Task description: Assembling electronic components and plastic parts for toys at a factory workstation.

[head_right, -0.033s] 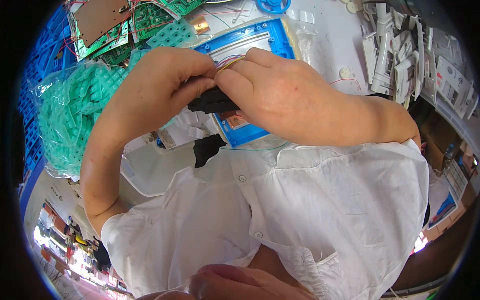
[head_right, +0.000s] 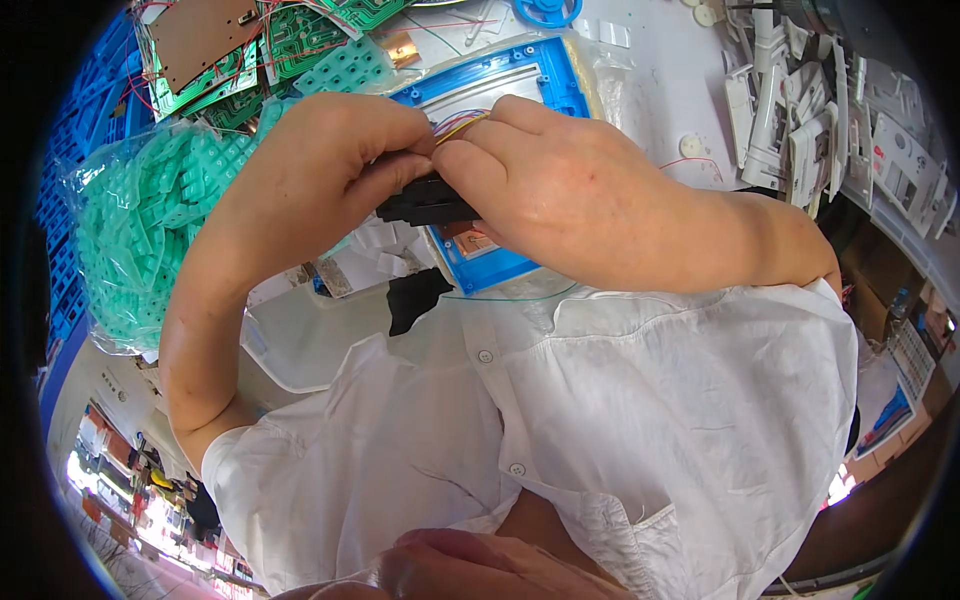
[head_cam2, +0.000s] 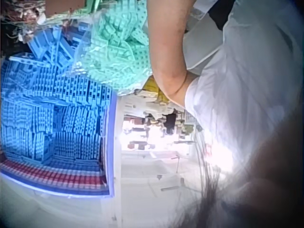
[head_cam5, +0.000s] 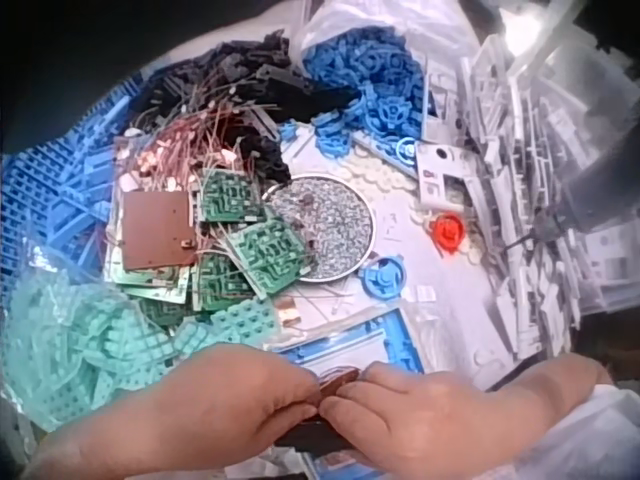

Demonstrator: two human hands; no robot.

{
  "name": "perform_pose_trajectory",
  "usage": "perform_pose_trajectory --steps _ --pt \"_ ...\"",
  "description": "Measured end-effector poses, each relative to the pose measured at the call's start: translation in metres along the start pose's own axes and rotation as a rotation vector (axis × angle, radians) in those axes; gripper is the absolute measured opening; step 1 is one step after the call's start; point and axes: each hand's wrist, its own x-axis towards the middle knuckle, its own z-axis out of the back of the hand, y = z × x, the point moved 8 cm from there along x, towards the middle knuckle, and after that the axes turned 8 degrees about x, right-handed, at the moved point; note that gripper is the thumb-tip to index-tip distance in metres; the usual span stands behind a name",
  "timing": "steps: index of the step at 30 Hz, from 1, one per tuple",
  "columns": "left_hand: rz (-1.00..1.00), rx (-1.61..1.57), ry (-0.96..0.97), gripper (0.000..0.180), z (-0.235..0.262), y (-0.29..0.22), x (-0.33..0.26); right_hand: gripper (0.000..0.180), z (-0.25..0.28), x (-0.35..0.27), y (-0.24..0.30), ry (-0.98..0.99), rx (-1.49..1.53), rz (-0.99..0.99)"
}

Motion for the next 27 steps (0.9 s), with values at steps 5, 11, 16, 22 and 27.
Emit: perform_pose_trajectory --steps 5,11,16,22,27 --pt "-0.004 0.047 -0.001 0.010 -0.002 0.000 -0.002 0.041 0.000 0.001 0.001 0.022 -0.035 0.000" --pt "0.108 -0.041 0.027 0.012 -0.007 0.006 -0.005 0.030 0.002 0.003 0.010 0.009 -0.117 0.050" --pt "0.300 -0.239 0.159 0.014 -0.014 0.017 -0.006 0.029 -0.003 0.001 0.013 0.006 -0.222 0.085" --pt "-0.080 -0.045 -0.087 0.012 -0.003 -0.004 -0.004 0.030 -0.001 0.001 0.010 0.005 -0.166 0.071" --pt "-0.092 -0.039 -0.129 0.011 -0.004 -0.005 -0.005 0.031 -0.001 0.002 0.009 0.018 -0.153 0.075"
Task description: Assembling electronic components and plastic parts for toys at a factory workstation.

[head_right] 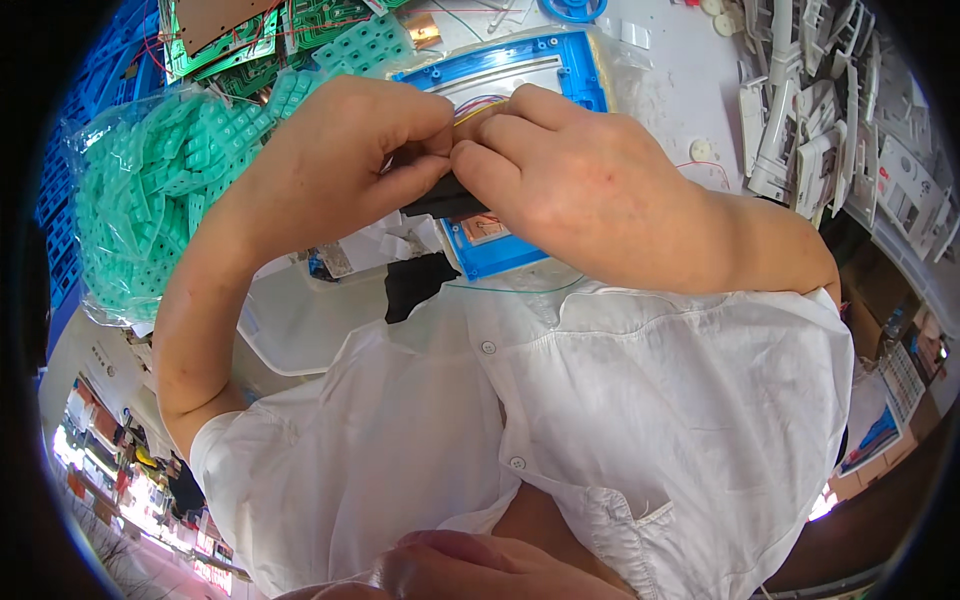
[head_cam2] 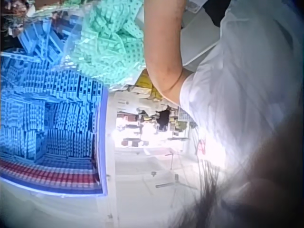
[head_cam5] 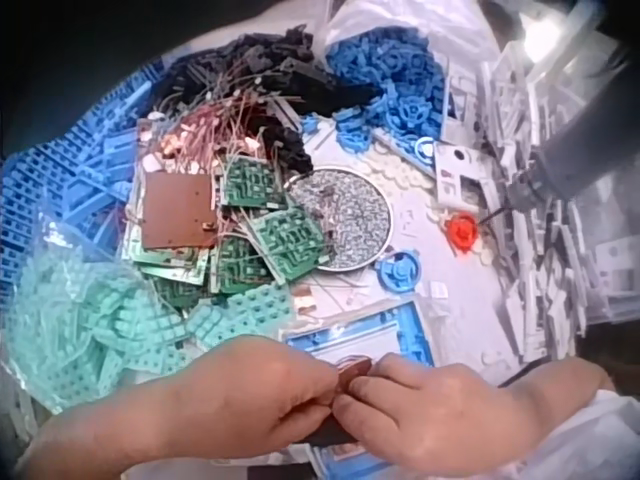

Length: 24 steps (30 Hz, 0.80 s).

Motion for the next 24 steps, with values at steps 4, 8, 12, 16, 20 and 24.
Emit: perform_pose_trajectory --steps 4,8,12,16,20,24 --pt "0.238 -0.184 0.171 0.010 -0.012 0.015 -0.003 0.031 -0.002 -0.003 0.003 0.049 -0.015 0.045" --pt "0.514 -0.415 0.294 0.010 -0.022 0.030 -0.010 0.029 -0.002 -0.005 0.005 0.051 -0.045 0.048" --pt "0.644 -0.386 0.325 0.015 -0.024 0.035 -0.016 0.030 -0.001 -0.002 0.007 0.035 -0.059 0.056" --pt "0.634 -0.351 0.340 0.020 -0.025 0.032 -0.013 0.033 -0.003 -0.004 0.007 0.036 -0.070 0.059" --pt "0.602 -0.347 0.355 0.020 -0.025 0.030 -0.011 0.034 -0.003 -0.004 0.007 0.035 -0.066 0.064" --pt "0.594 -0.352 0.329 0.020 -0.026 0.031 -0.012 0.035 -0.004 -0.004 0.007 0.028 -0.068 0.060"
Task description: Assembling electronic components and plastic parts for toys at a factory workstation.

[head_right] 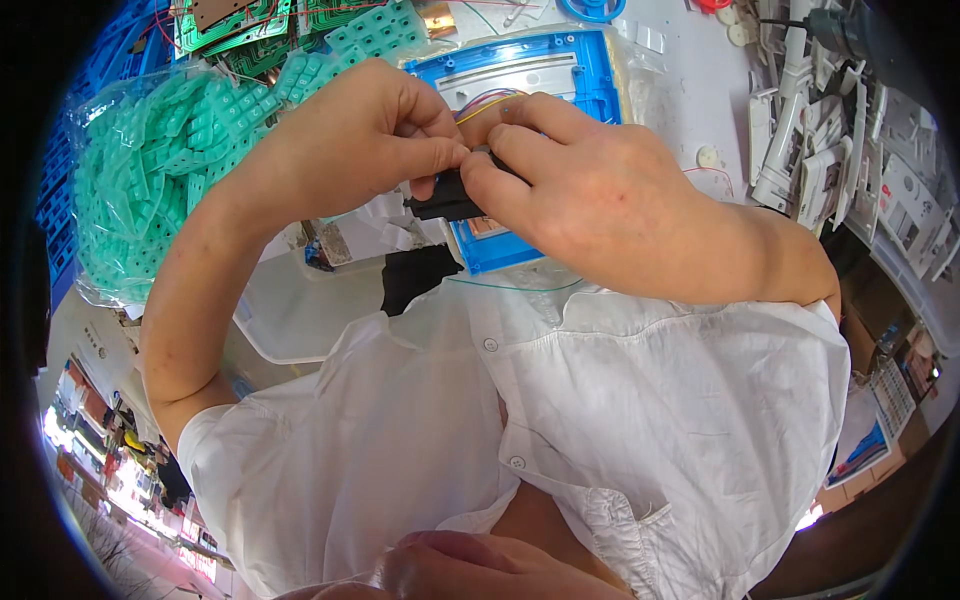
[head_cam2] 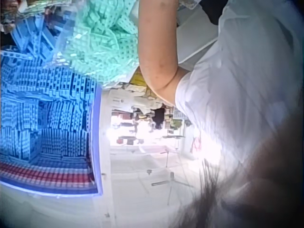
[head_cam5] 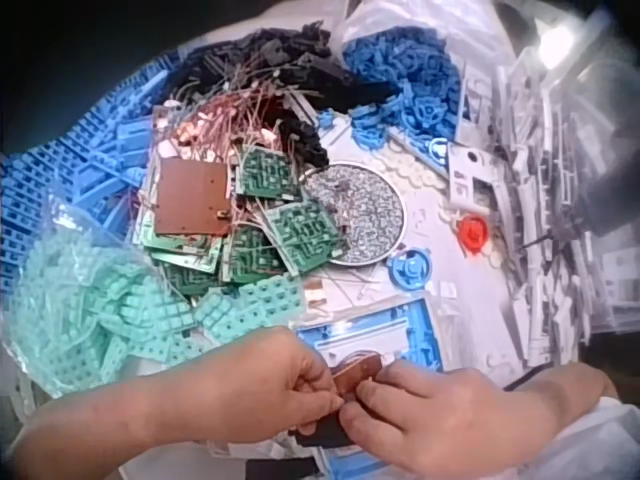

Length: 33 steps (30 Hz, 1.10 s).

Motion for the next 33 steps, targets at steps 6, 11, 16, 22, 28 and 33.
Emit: perform_pose_trajectory --steps 6,11,16,22,28,33 --pt "0.046 -0.159 0.033 0.018 -0.006 0.010 -0.001 0.036 0.001 0.000 0.000 0.017 0.020 -0.006" --pt "0.074 -0.142 0.040 0.018 -0.006 0.008 -0.002 0.036 0.003 0.002 -0.001 0.014 0.048 -0.009" --pt "-0.022 -0.053 -0.003 0.014 0.000 0.006 -0.006 0.049 0.004 -0.002 -0.007 -0.013 0.138 -0.079" --pt "-0.159 -0.037 -0.022 0.007 0.006 0.004 -0.019 0.066 0.002 -0.007 -0.012 -0.086 0.237 -0.110" --pt "-0.191 0.004 -0.106 0.005 0.013 0.002 -0.023 0.061 -0.002 -0.013 -0.015 -0.172 0.259 -0.134" --pt "-0.469 0.179 -0.396 0.012 0.021 -0.015 -0.034 0.062 -0.004 -0.016 -0.018 -0.201 0.325 -0.129"
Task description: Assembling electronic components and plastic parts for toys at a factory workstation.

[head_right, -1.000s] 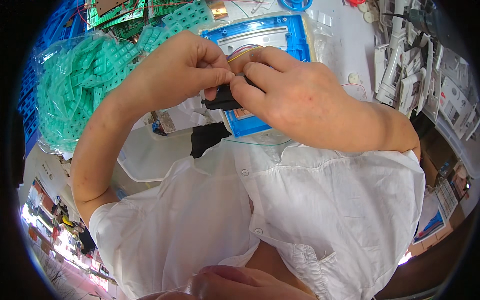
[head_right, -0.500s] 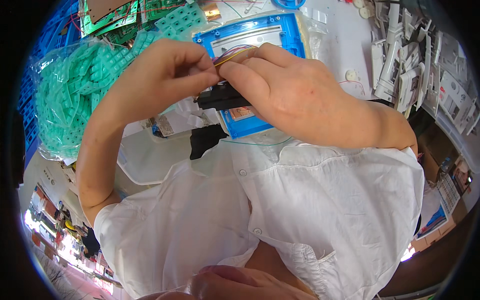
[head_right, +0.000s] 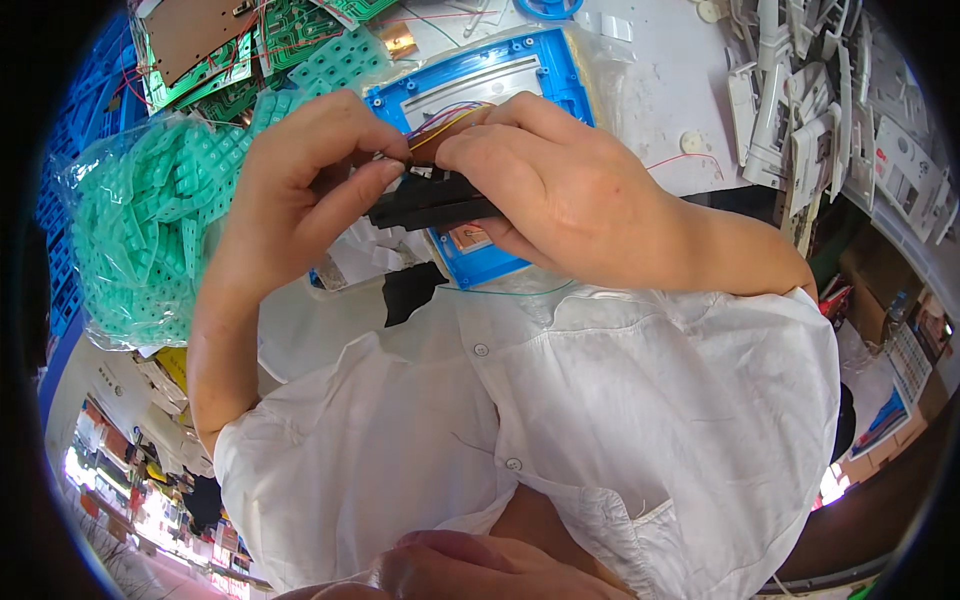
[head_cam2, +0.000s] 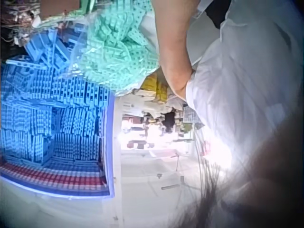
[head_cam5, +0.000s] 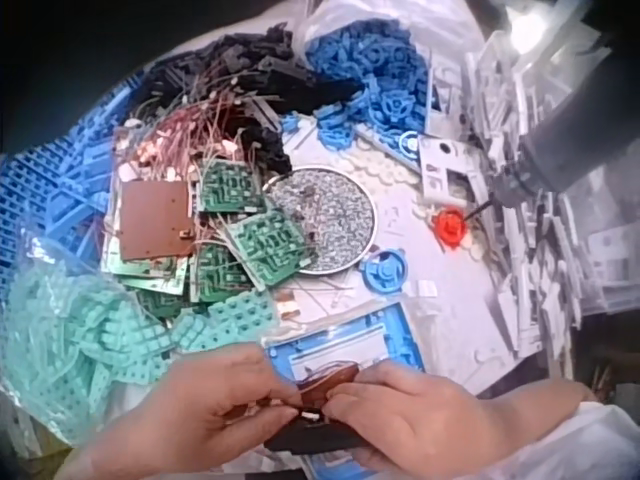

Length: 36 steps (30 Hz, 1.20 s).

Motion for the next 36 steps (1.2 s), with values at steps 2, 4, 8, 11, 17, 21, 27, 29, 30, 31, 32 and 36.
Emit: perform_pose_trajectory --steps 2,4,8,11,17,21,27,29,30,31,32,36 --pt "-0.067 0.021 -0.091 0.013 -0.001 -0.004 -0.001 0.062 0.001 -0.002 -0.001 0.003 0.016 -0.020" --pt "-0.102 0.057 -0.136 0.014 -0.001 -0.008 -0.001 0.062 0.001 -0.002 -0.003 -0.001 0.023 -0.031" --pt "-0.132 0.169 -0.151 0.012 -0.004 -0.013 -0.001 0.062 0.003 -0.002 -0.003 -0.033 0.020 -0.028" --pt "-0.130 0.209 -0.143 0.012 -0.005 -0.015 0.000 0.063 0.003 -0.002 -0.004 -0.037 0.013 -0.035" --pt "-0.076 0.153 0.005 0.009 -0.004 -0.013 0.006 0.063 0.004 0.000 -0.002 -0.018 0.035 -0.033" --pt "-0.058 0.108 0.099 0.008 -0.007 -0.009 0.013 0.062 0.004 0.001 -0.002 -0.005 0.030 -0.017" --pt "-0.082 0.094 0.169 0.006 -0.007 -0.012 0.020 0.061 0.003 0.000 -0.002 0.017 0.015 -0.004" --pt "-0.064 0.102 0.184 0.007 -0.007 -0.011 0.021 0.061 0.003 0.002 -0.002 0.021 0.009 0.005" --pt "-0.054 0.105 0.192 0.007 -0.008 -0.010 0.021 0.061 0.003 0.003 -0.001 0.023 0.005 0.010" --pt "-0.047 0.108 0.194 0.007 -0.008 -0.009 0.021 0.061 0.003 0.004 -0.001 0.039 0.006 0.009" --pt "-0.040 0.111 0.196 0.007 -0.008 -0.008 0.022 0.061 0.003 0.005 -0.001 0.055 0.006 0.008" --pt "0.027 0.102 0.237 0.009 -0.009 -0.003 0.025 0.060 0.002 0.006 -0.003 0.073 0.014 -0.014"
